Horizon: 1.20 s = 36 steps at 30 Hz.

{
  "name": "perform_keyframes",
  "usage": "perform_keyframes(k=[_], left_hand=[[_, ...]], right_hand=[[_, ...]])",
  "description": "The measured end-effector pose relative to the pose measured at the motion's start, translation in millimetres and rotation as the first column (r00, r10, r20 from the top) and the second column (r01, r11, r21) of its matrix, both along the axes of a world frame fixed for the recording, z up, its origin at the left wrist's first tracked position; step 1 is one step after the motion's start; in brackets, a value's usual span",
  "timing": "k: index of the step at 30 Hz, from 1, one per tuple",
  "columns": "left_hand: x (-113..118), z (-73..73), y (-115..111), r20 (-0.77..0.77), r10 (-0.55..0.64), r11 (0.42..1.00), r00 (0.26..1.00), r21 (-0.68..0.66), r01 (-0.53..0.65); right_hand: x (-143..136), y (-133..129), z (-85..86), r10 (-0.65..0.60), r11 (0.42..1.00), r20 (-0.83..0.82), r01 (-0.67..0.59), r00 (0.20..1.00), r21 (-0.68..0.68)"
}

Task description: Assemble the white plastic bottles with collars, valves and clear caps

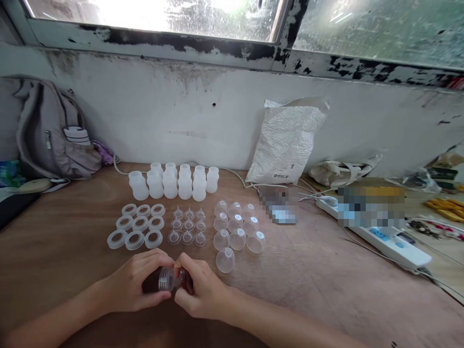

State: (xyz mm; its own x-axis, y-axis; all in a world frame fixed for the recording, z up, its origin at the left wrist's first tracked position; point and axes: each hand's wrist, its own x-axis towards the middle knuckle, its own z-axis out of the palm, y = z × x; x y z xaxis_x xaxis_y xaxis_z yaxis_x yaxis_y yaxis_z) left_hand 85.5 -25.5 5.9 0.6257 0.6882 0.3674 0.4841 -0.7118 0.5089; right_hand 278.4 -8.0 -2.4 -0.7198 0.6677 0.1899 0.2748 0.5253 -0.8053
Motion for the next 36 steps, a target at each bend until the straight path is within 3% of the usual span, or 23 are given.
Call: perform_keyframes(k=[8, 15, 21, 27, 31, 36], left_hand=[[-8.5, -1.6, 2.8, -0.012, 0.044, 0.999, 0.999, -0.001, -0.044], [-13.1, -4.7, 3.6, 0.013, 0.086, 0.991, 0.996, 0.103, -0.087], [-13.6, -3.3, 3.2, -0.05, -0.01, 0.967, 0.999, 0.253, 0.022], [-8.1, -5.7, -0.9, -0.139, -0.098, 0.95, 0.985, 0.282, 0.134], [-7.3, -4.4, -1.4, -0.155, -0.084, 0.949, 0.984, 0.29, 0.127], [-11.7, -3.5, 0.7, -0.214, -0.025, 0.923, 0.976, 0.369, 0.105]], right_hand=[[-0.6, -0.4, 2.2, -0.046, 0.995, -0.029, 0.043, 0.999, -0.095], [-5.1, 4.9, 0.0, -0.271, 0.961, -0.026, 0.269, 0.962, -0.065], [-7.0, 10.9, -5.1, -0.189, 0.978, -0.022, 0.187, 0.982, -0.089], [-8.0, 18.4, -12.8, -0.169, 0.952, -0.019, 0.158, 0.985, -0.264], [-12.4, 19.3, -14.1, -0.248, 0.949, -0.031, 0.237, 0.968, -0.207], [-15.8, 18.7, -12.9, -0.26, 0.956, -0.065, 0.247, 0.964, -0.159]])
